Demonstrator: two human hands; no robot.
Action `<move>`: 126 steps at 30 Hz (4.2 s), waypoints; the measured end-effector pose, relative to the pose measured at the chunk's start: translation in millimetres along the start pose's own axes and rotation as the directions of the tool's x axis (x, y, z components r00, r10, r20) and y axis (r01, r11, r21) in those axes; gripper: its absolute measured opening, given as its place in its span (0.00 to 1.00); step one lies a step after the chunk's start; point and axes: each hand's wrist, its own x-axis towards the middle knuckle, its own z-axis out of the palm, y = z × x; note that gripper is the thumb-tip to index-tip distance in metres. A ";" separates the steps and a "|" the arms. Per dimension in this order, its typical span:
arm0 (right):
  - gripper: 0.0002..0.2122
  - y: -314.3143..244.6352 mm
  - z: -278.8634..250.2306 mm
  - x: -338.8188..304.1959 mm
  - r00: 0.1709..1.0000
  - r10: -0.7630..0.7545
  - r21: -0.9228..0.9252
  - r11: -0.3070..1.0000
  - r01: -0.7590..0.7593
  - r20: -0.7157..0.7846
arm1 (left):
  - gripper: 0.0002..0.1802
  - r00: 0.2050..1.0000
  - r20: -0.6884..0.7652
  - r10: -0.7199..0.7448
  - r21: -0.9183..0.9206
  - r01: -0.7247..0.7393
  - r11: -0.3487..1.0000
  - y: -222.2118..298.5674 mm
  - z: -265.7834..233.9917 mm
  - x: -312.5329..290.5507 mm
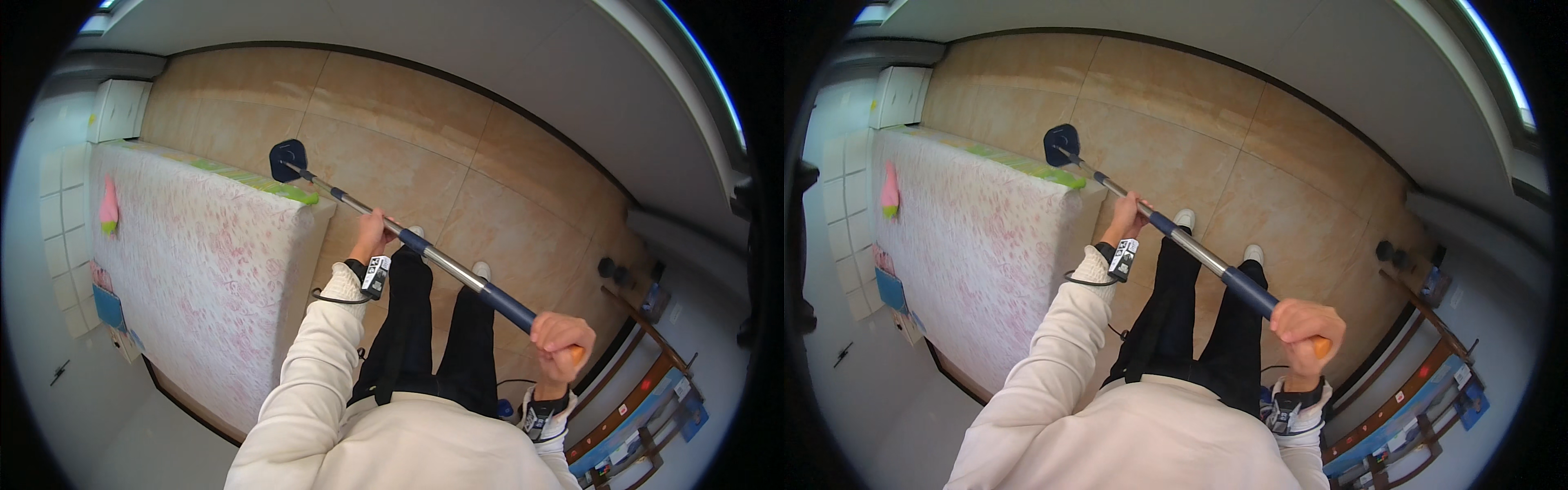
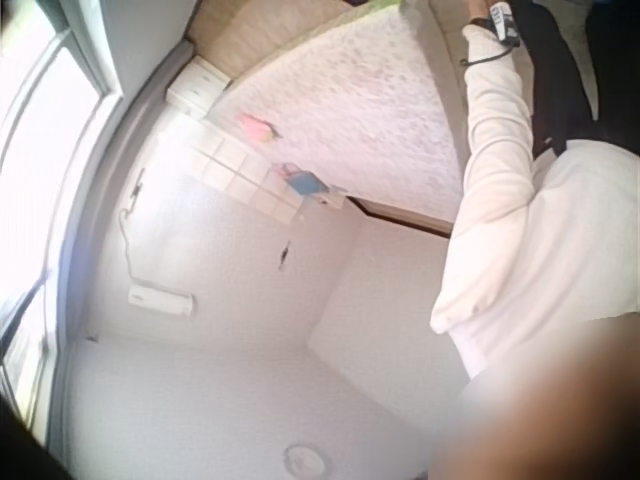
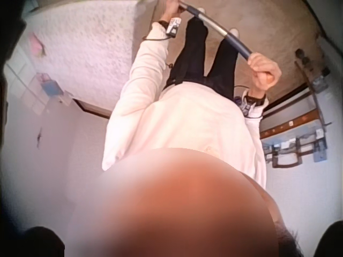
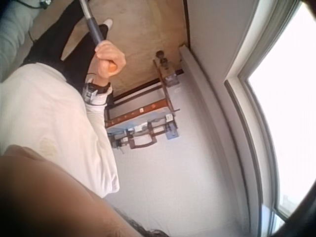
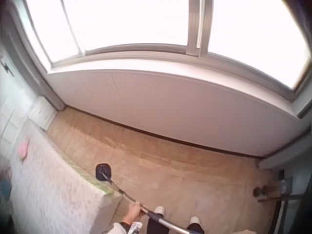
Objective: The person rinses a mop head at an outdoor sink, then enters a house and mops the tiled floor of a bedroom. The person moves the mop back and forth across the floor, covering areas near the bed, window, and a desk.
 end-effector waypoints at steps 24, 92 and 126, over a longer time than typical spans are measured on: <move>0.05 -120.3 -150.4 -19.0 0.757 -0.172 0.056 0.983 0.177 0.631 | 0.05 0.977 0.208 0.049 -0.271 0.010 0.962 -142.0 127.0 -79.4; 0.05 -187.9 -57.9 58.5 0.515 -0.275 0.332 0.943 -0.020 0.812 | 0.08 0.879 -0.091 0.467 -0.923 -0.251 0.293 -144.6 103.1 -189.1; 0.06 -96.6 -65.0 135.7 0.291 -0.220 0.346 0.784 -0.515 0.931 | 0.06 0.709 -0.574 0.410 -0.758 -0.649 0.061 -188.8 74.8 -204.2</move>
